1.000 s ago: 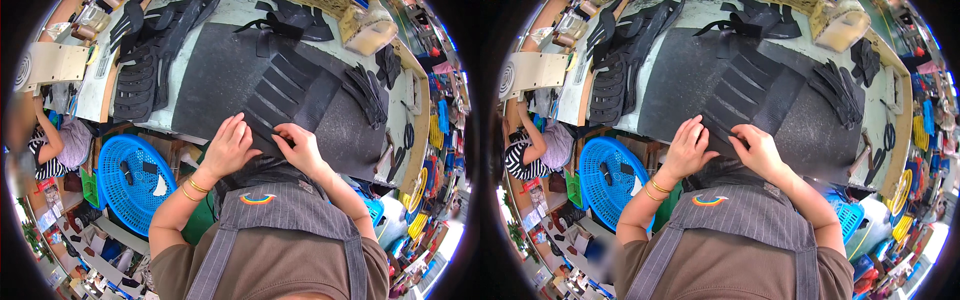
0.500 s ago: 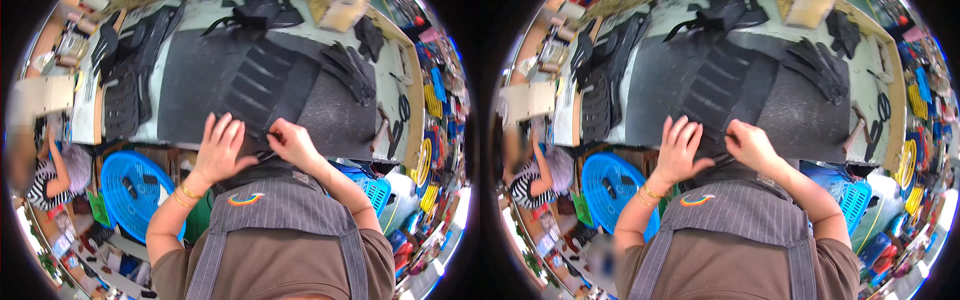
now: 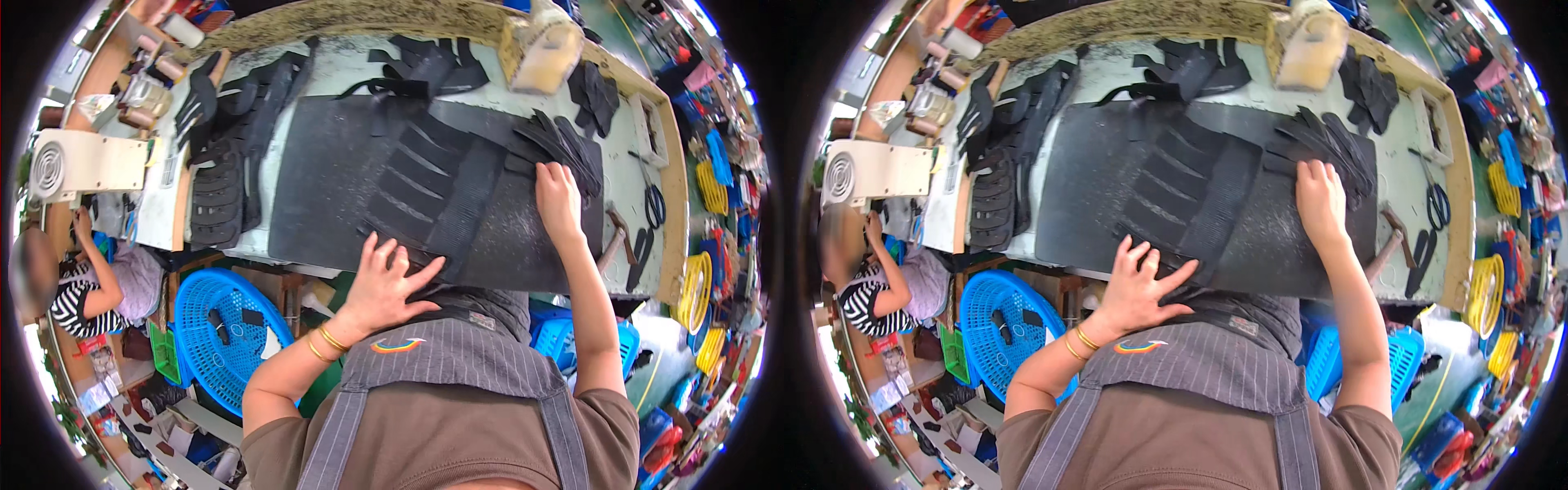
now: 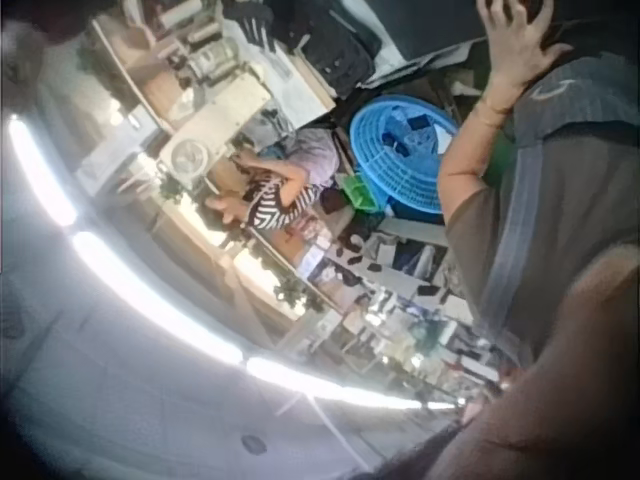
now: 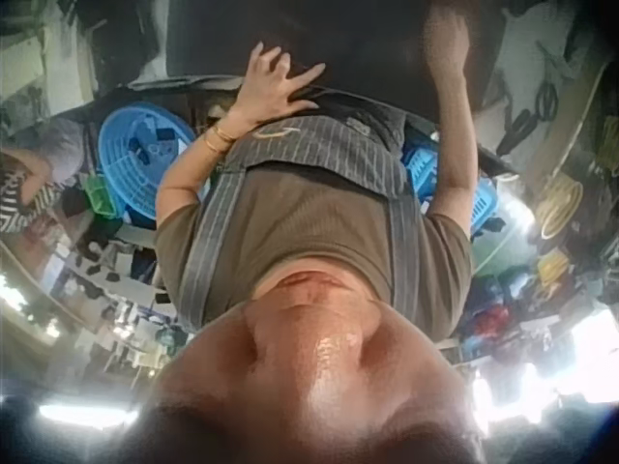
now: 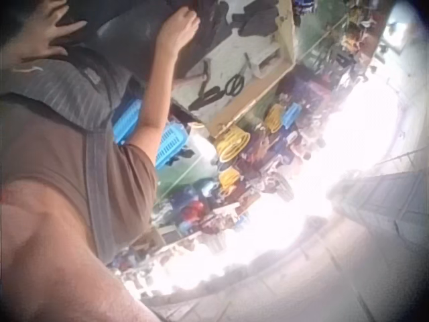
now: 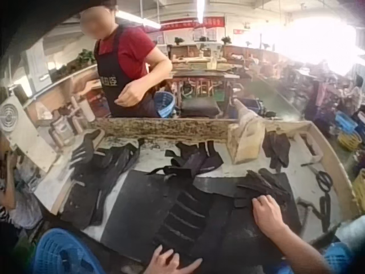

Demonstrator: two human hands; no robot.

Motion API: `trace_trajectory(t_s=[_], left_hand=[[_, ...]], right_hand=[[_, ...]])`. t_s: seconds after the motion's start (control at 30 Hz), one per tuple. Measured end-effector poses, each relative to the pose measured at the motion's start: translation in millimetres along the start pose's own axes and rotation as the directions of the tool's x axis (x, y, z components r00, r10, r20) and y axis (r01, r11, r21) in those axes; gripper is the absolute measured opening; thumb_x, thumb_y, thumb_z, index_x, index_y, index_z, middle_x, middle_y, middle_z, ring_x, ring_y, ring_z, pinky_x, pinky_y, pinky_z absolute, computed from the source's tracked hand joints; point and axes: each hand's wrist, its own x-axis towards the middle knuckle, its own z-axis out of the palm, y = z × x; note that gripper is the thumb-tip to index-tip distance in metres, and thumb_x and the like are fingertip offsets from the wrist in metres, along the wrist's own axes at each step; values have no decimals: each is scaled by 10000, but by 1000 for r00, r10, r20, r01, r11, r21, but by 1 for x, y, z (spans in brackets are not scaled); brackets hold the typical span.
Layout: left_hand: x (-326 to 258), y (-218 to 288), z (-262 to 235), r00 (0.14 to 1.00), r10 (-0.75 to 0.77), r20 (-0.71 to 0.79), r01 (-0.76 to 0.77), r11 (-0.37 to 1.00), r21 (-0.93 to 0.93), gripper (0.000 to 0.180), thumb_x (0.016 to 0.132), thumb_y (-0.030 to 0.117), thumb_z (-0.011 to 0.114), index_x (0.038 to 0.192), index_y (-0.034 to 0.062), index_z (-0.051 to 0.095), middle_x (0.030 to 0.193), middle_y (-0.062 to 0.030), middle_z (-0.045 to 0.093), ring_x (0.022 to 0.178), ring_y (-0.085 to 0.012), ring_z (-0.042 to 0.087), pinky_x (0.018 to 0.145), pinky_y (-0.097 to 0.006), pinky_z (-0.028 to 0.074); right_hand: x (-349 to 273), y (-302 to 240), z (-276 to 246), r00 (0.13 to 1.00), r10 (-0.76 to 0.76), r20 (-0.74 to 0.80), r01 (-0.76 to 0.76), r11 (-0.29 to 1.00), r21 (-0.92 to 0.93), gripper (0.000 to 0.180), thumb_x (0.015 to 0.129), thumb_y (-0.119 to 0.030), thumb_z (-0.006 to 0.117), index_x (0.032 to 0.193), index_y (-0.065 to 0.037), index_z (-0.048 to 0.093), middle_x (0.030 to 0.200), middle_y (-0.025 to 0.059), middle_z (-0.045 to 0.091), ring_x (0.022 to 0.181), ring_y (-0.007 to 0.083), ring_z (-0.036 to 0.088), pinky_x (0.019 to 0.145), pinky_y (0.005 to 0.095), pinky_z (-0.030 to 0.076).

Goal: Arranging and assembling black synthetic shoe components on a workstation.

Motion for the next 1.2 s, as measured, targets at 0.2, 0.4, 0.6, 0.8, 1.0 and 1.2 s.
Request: trace_trajectory(t_s=[0.2, 0.4, 0.6, 0.8, 1.0, 1.2], left_hand=[[3, -2, -9, 993, -84, -85, 69, 984, -162, 732, 812, 619, 634, 1315, 89, 590, 1210, -178, 486, 1152, -371, 467, 1077, -540, 332], [-3, -46, -11, 985, -148, -94, 145, 989, -41, 784, 870, 594, 578, 1335, -35, 524, 1337, -203, 504, 1266, -366, 467, 1104, -535, 304], [-6, -51, -6, 980, -129, -155, 111, 987, -117, 753, 815, 511, 683, 1279, -66, 543, 1259, -195, 564, 1263, -364, 498, 1125, -524, 303], [-6, -55, -4, 978, -146, -147, 124, 982, -144, 714, 775, 465, 732, 1215, -78, 583, 1253, -197, 567, 1247, -364, 517, 1107, -526, 337], [-6, -55, -6, 979, -154, -133, 134, 979, -152, 691, 777, 459, 737, 1188, -79, 600, 1242, -199, 564, 1271, -370, 494, 1113, -528, 329], [0, -54, -8, 989, -131, -65, 121, 982, -143, 703, 776, 473, 735, 1189, -76, 588, 1232, -204, 512, 1302, -388, 450, 1122, -548, 307]], right_hand=[[-7, -5, -13, 997, -42, 66, 45, 998, -44, 259, 808, -36, 624, 1059, 25, 602, 970, 148, 570, 904, 318, 559, 840, 391, 491], [2, -13, -19, 999, -37, -20, 36, 999, -23, 247, 828, -6, 600, 1075, 14, 603, 936, 146, 588, 908, 322, 577, 815, 398, 503], [15, -113, -68, 973, 8, 230, -171, 694, 700, 162, 897, -68, 625, 1040, 9, 618, 952, 193, 648, 847, 346, 653, 728, 397, 523], [29, -169, -18, 847, -198, 493, -340, 511, 789, 165, 891, -147, 663, 938, 11, 649, 753, 183, 663, 682, 337, 670, 637, 390, 511], [38, -171, -8, 833, -232, 502, -308, 559, 770, 167, 905, -152, 665, 904, 15, 663, 713, 147, 659, 608, 152, 608, 588, 316, 482], [42, -173, -10, 824, -227, 519, -301, 600, 741, 186, 880, -188, 670, 858, -3, 666, 726, 201, 656, 682, 344, 670, 630, 393, 511]])
